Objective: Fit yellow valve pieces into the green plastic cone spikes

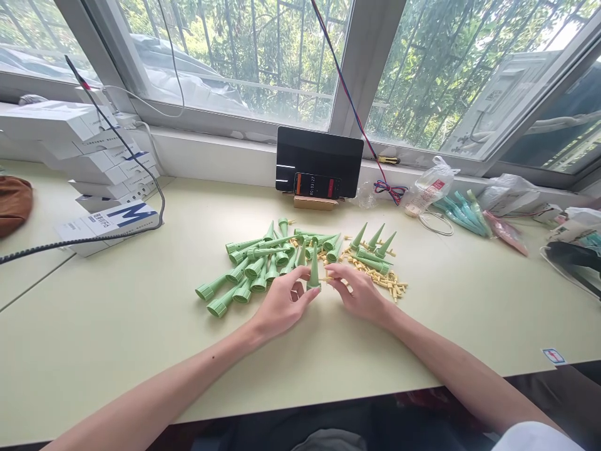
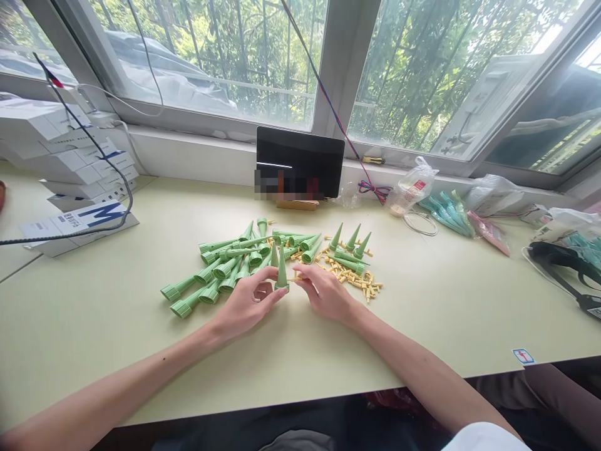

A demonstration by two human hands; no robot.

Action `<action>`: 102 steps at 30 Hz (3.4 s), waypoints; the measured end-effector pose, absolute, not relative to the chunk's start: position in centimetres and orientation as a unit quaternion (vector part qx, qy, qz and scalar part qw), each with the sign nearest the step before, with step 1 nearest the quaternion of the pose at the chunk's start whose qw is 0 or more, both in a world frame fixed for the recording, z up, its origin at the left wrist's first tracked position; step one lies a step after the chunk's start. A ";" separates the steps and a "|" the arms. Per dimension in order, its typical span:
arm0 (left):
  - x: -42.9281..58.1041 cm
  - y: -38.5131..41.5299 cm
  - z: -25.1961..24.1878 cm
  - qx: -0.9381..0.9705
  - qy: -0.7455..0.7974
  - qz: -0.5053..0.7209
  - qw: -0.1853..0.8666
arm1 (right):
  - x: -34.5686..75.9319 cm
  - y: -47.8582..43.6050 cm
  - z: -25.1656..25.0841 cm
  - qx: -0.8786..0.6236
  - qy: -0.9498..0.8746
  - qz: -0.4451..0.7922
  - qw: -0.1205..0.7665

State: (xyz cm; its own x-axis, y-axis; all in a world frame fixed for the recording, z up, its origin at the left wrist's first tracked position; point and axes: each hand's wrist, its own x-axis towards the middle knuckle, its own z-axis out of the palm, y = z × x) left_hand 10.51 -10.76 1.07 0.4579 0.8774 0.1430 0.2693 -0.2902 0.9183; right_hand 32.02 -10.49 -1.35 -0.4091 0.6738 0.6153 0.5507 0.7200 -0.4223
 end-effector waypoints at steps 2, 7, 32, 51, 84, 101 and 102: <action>10.5 -10.7 1.0 0.730 0.391 0.342 0.444 | 32.0 -10.5 -1.2 -0.363 -0.838 0.076 0.401; 10.6 -10.7 1.1 0.731 0.385 0.345 0.444 | 31.9 -10.6 -1.0 -0.358 -0.840 0.079 0.400; 10.7 -11.3 1.6 0.685 0.424 0.358 0.471 | 31.8 -10.3 -1.5 -0.345 -0.839 0.077 0.414; 10.6 -11.3 1.5 0.714 0.411 0.347 0.448 | 31.7 -10.3 -2.3 -0.364 -0.861 0.067 0.347; 10.5 -10.7 1.6 0.662 0.441 0.355 0.492 | 31.5 -10.5 -1.3 -0.380 -0.808 0.120 0.435; 10.5 -11.0 1.4 0.708 0.414 0.356 0.448 | 31.5 -10.5 -1.1 -0.362 -0.833 0.065 0.413; 10.5 -11.0 1.4 0.712 0.409 0.354 0.447 | 31.5 -10.5 -1.1 -0.361 -0.834 0.064 0.412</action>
